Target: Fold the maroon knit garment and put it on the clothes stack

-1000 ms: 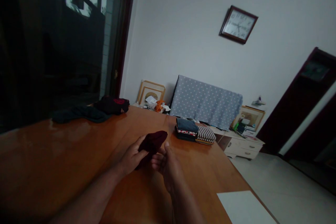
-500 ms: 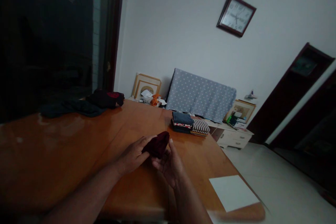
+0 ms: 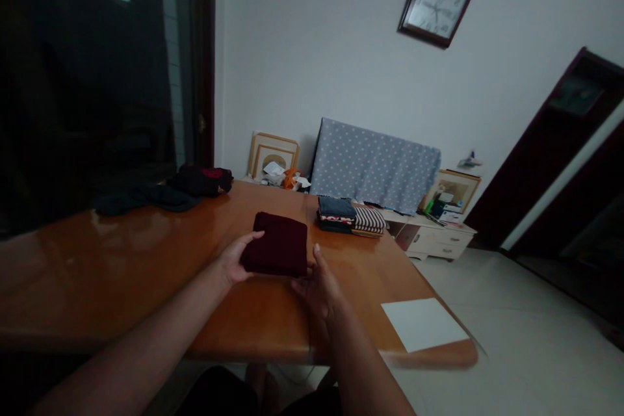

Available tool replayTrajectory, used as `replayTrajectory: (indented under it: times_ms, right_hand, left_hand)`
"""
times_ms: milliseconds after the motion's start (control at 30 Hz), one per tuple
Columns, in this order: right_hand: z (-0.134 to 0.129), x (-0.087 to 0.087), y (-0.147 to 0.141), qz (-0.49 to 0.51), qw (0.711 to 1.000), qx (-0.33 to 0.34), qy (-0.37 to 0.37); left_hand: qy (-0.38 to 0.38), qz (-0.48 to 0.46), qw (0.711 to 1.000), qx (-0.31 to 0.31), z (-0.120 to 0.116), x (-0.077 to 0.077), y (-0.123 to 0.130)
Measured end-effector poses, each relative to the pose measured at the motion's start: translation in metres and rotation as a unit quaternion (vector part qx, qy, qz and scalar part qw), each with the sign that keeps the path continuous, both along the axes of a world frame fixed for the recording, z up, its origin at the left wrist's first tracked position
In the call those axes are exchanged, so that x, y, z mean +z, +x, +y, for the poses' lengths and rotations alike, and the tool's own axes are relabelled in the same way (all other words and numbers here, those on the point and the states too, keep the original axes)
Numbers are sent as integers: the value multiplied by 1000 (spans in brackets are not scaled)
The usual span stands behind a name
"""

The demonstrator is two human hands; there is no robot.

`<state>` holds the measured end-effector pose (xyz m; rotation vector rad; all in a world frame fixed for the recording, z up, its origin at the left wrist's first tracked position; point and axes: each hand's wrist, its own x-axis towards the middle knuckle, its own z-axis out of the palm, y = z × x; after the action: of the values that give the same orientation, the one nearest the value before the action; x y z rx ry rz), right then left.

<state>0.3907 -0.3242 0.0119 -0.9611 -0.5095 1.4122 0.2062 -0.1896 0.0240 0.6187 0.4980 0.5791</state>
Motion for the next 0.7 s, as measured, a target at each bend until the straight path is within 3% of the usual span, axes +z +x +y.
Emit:
replayTrajectory:
  times_ms: [133,300,500,700]
  right_hand:
    - [2,7,-7,52,998,44,-6]
    - [0,6,-6,36,998,-16,-45]
    - [-8,-1,0,27,998,-31,-44]
    - [-18,3,2,20,998,-37,-45]
  left_hand:
    - [-13,19,1000,-12,-8,1,9]
    - [0,23,1000,-10,-22,-1,10]
    - [37,14,995,-91,-41,7,-9]
    - [61,37,993,-93,-45,3,-14]
